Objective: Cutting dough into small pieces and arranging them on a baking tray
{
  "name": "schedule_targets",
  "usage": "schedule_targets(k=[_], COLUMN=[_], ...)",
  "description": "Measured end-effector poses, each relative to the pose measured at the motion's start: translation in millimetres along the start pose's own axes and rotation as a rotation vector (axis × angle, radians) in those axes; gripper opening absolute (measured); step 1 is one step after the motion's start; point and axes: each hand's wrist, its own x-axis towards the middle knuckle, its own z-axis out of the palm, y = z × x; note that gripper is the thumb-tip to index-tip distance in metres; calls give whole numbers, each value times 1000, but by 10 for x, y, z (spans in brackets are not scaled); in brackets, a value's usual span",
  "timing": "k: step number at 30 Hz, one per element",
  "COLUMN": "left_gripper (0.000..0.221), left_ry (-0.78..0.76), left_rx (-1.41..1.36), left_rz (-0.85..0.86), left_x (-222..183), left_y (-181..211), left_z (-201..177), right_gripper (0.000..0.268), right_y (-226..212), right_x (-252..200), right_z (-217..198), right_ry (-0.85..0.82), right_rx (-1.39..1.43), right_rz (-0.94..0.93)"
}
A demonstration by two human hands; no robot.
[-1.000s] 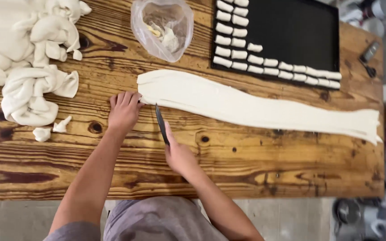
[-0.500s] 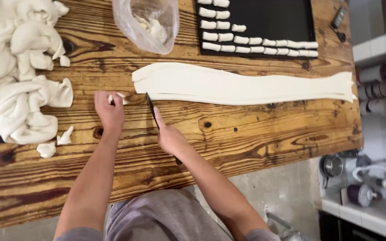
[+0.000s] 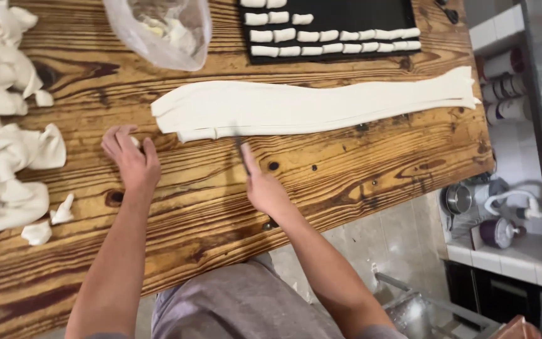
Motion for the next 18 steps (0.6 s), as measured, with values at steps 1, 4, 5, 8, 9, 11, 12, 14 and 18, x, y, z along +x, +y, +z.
schedule_targets(k=[1, 4, 5, 8, 9, 11, 12, 14, 18], left_gripper=[38, 44, 49, 38, 38, 48, 48, 53, 41], left_ry=[-18, -72, -82, -414, -416, -373, -366, -125, -34], left_rx=[66, 181, 212, 352, 349, 428, 422, 449, 623], left_rz=[10, -6, 4, -378, -370, -206, -205, 55, 129], left_x=[-12, -86, 87, 222, 187, 114, 63, -273, -818], left_y=[24, 237, 326, 751, 781, 842, 853, 917, 1482], left_z=[3, -142, -104, -227, -229, -191, -70, 20, 391], right_gripper=[78, 81, 82, 83, 83, 88, 88, 92, 82], right_y=[103, 347, 414, 496, 610, 864, 1007, 1311, 1701], right_x=[66, 193, 300, 94, 78, 77, 191, 308, 128], right_z=[19, 173, 137, -289, -292, -326, -307, -128, -513], right_ry=[47, 78, 109, -163, -156, 51, 58, 35, -123], right_rx=[42, 54, 25, 57, 62, 216, 211, 177, 72], right_rz=[72, 113, 78, 183, 187, 278, 276, 140, 56])
